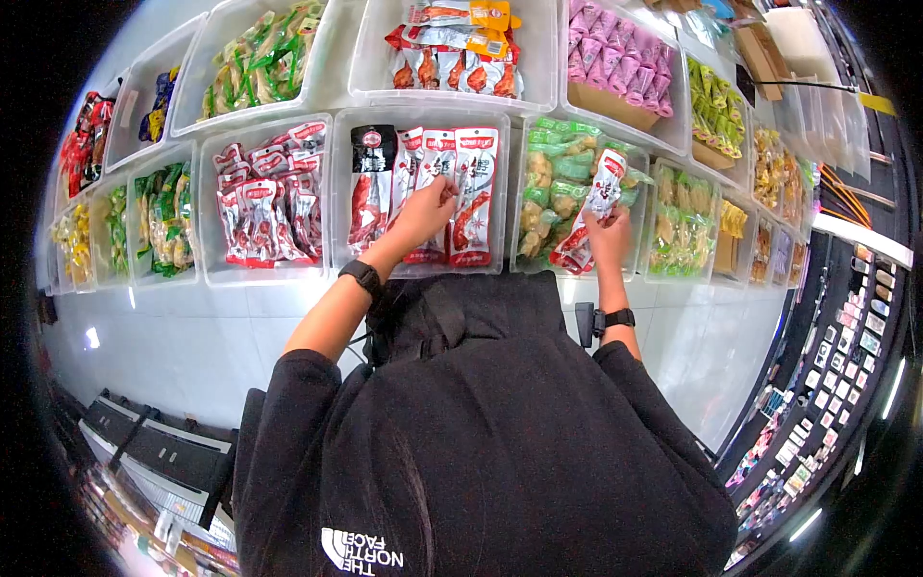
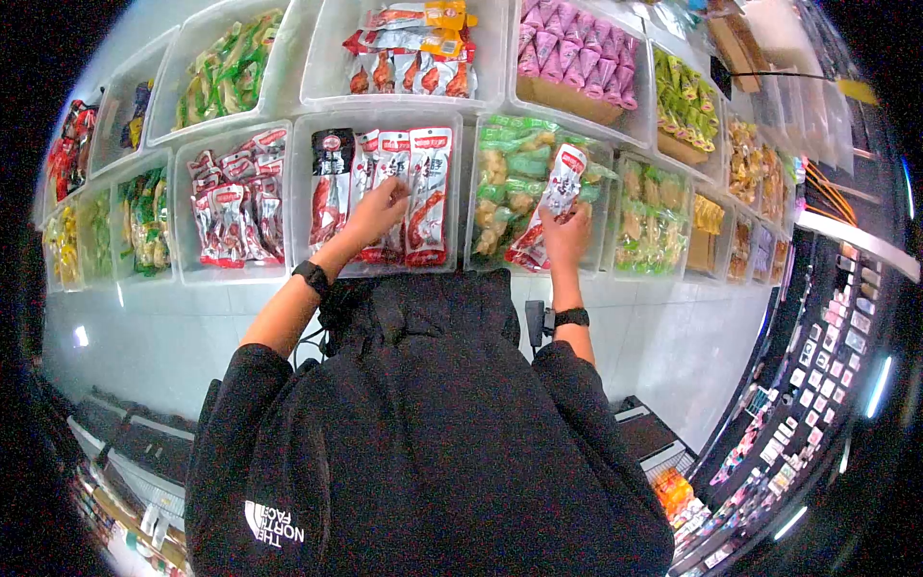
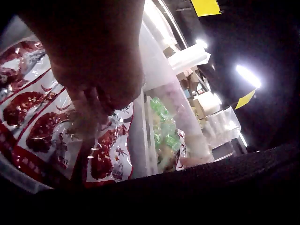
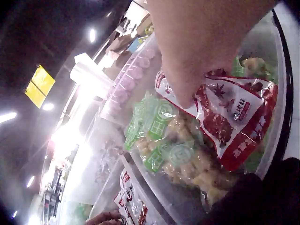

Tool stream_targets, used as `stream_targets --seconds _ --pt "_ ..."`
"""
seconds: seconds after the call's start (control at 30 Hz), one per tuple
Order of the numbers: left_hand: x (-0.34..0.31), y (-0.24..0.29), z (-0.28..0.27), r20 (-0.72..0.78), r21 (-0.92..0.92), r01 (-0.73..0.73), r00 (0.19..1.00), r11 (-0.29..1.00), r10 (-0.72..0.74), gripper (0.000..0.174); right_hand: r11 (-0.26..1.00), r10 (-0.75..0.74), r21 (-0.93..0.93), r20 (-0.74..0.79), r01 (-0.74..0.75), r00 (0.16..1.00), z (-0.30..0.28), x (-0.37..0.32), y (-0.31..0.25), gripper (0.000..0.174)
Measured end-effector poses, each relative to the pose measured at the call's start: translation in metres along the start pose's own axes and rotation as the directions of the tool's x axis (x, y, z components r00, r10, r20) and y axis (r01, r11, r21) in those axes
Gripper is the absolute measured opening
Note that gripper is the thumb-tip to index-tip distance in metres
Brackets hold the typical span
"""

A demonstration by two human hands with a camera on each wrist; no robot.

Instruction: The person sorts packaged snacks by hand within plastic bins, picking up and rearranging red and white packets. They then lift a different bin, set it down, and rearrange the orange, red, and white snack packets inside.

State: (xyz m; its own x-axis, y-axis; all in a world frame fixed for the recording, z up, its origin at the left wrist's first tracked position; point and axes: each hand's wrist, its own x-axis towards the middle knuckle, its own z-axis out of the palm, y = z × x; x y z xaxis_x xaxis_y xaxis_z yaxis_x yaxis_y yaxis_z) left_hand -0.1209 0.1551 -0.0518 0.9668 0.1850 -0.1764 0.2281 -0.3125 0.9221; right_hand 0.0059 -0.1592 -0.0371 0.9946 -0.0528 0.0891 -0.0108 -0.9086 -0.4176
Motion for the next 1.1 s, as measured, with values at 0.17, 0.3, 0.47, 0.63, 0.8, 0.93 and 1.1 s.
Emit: stream_targets --seconds 0.17,0.3,0.47,0.63,0.8,0.93,1.1 --pt "0.0 0.018 -0.007 0.023 -0.036 0.091 0.996 0.995 -0.09 0.018 0.99 0.134 -0.041 0.006 -0.134 0.991 0.002 -0.001 -0.006 0.057" --pt "-0.004 0.017 -0.006 0.001 -0.137 0.093 0.996 0.986 -0.094 0.017 0.942 0.159 0.31 -0.061 -0.132 0.985 0.001 0.001 -0.001 0.053" --pt "-0.013 0.007 -0.006 0.019 -0.135 0.12 0.993 0.983 -0.119 0.018 0.818 0.119 0.557 0.082 -0.144 0.99 -0.02 -0.008 -0.016 0.05" --pt "-0.021 -0.004 -0.009 0.053 -0.203 0.188 0.982 0.961 -0.181 0.021 0.642 -0.147 0.742 0.369 -0.195 0.918 -0.03 -0.045 -0.093 0.044" --pt "-0.025 -0.002 -0.012 0.046 -0.344 0.109 0.994 0.932 -0.1 0.026 0.764 -0.401 0.645 0.487 -0.01 0.776 0.0 -0.034 -0.145 0.047" --pt "-0.021 0.007 -0.017 0.123 -0.516 0.263 0.964 0.815 -0.234 0.031 0.78 -0.365 0.616 0.596 -0.115 0.715 0.048 -0.043 -0.174 0.049" --pt "-0.01 -0.023 -0.012 -0.155 -0.276 0.111 0.975 0.955 -0.159 0.029 0.864 -0.221 0.46 0.713 -0.206 0.665 0.072 -0.071 -0.2 0.041"
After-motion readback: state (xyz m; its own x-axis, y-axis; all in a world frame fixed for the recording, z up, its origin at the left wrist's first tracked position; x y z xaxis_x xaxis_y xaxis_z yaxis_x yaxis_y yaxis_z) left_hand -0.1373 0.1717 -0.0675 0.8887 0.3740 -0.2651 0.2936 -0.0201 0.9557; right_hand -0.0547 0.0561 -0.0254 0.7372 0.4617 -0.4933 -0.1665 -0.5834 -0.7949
